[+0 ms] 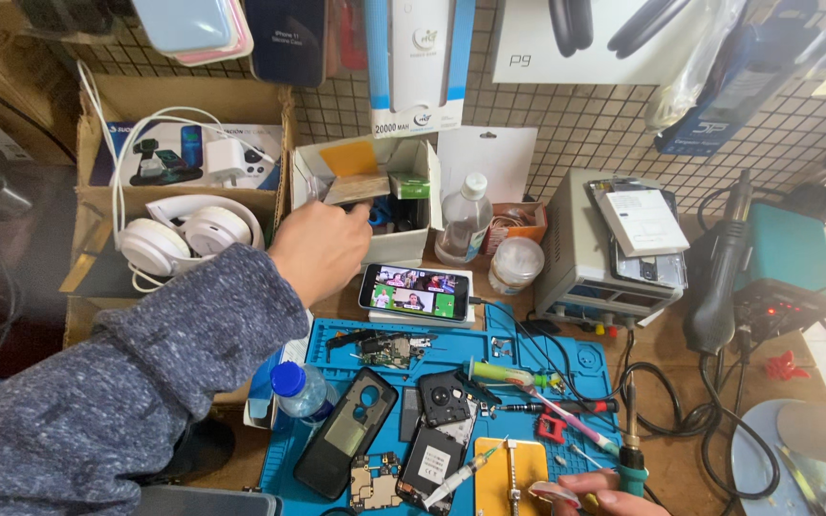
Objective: The person uses a soldering iron and solder wire to work on a small electronic component held in a vise. They retrieve a spool of wire from a box, cut a piece with scissors, and then apply solder to the component.
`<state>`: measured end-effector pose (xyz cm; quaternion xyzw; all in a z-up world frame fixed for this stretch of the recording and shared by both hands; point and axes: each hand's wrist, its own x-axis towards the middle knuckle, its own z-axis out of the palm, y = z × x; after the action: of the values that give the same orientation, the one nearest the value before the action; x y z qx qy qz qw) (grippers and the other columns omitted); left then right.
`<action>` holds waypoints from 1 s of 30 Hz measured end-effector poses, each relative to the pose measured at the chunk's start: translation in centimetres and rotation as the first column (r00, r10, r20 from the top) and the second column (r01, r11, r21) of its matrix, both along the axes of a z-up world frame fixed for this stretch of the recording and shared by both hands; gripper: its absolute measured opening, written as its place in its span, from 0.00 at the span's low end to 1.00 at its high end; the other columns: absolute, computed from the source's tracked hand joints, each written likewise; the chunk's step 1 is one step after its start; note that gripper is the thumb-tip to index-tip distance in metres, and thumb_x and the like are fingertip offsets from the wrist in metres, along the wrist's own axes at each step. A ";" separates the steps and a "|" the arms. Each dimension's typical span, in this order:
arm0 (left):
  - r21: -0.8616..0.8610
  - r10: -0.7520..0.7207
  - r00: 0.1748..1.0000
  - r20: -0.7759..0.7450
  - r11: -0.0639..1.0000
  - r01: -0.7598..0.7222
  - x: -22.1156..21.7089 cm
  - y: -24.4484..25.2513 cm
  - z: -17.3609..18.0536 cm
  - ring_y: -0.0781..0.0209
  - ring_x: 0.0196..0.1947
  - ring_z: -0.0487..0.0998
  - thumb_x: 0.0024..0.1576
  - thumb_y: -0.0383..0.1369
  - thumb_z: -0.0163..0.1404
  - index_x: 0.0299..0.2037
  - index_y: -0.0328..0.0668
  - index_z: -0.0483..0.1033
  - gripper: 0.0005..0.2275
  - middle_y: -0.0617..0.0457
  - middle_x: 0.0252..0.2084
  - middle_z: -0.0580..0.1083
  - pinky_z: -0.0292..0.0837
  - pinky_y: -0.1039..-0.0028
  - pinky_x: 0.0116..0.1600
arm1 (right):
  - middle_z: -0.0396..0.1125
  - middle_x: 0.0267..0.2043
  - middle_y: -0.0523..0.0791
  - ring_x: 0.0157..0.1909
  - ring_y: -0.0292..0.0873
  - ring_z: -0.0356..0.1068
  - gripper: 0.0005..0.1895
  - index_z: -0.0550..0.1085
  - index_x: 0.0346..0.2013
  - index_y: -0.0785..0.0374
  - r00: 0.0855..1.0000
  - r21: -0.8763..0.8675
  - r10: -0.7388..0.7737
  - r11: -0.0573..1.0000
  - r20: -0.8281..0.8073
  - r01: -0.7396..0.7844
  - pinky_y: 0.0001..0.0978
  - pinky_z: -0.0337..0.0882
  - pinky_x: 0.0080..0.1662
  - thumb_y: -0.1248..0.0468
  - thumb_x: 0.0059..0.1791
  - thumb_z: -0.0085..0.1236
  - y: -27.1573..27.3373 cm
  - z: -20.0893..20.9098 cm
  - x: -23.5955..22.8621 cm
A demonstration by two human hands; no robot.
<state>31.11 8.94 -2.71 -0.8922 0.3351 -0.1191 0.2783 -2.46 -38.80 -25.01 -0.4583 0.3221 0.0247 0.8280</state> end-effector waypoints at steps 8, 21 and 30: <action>0.053 -0.001 0.998 0.064 0.999 -0.002 -0.2 -0.5 -1.9 0.54 0.23 0.80 0.60 0.36 0.55 0.41 0.49 0.82 0.05 0.54 0.46 0.78 0.79 0.55 0.23 | 0.86 0.63 0.63 0.64 0.64 0.92 0.31 0.79 0.70 0.59 0.593 -0.622 0.600 0.756 0.536 -0.203 0.59 0.89 0.67 0.52 0.54 0.74 -3.1 -5.1 0.1; 0.184 -0.071 0.985 0.159 0.982 0.041 1.6 1.0 2.4 0.52 0.47 0.83 0.72 0.36 0.48 0.66 0.49 0.82 0.16 0.56 0.81 0.69 0.77 0.60 0.38 | 0.86 0.66 0.61 0.67 0.62 0.90 0.34 0.79 0.72 0.56 0.578 -0.645 0.674 0.701 0.460 -0.304 0.59 0.87 0.69 0.51 0.52 0.78 -5.6 -6.3 0.7; 0.151 -0.049 0.941 0.334 0.989 -0.002 -0.4 2.4 9.3 0.62 0.37 0.78 0.72 0.32 0.53 0.54 0.58 0.79 0.05 0.63 0.50 0.73 0.69 0.67 0.37 | 0.80 0.52 0.58 0.47 0.47 0.89 0.34 0.70 0.66 0.54 0.715 -0.644 0.263 0.691 0.648 0.330 0.33 0.97 0.49 0.77 0.48 0.68 8.4 2.7 -1.0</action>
<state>30.72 11.38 6.58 -0.8313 0.3014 -0.2477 0.3959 -3.51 -30.37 -22.32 -0.7125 -0.0230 -0.2951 0.6362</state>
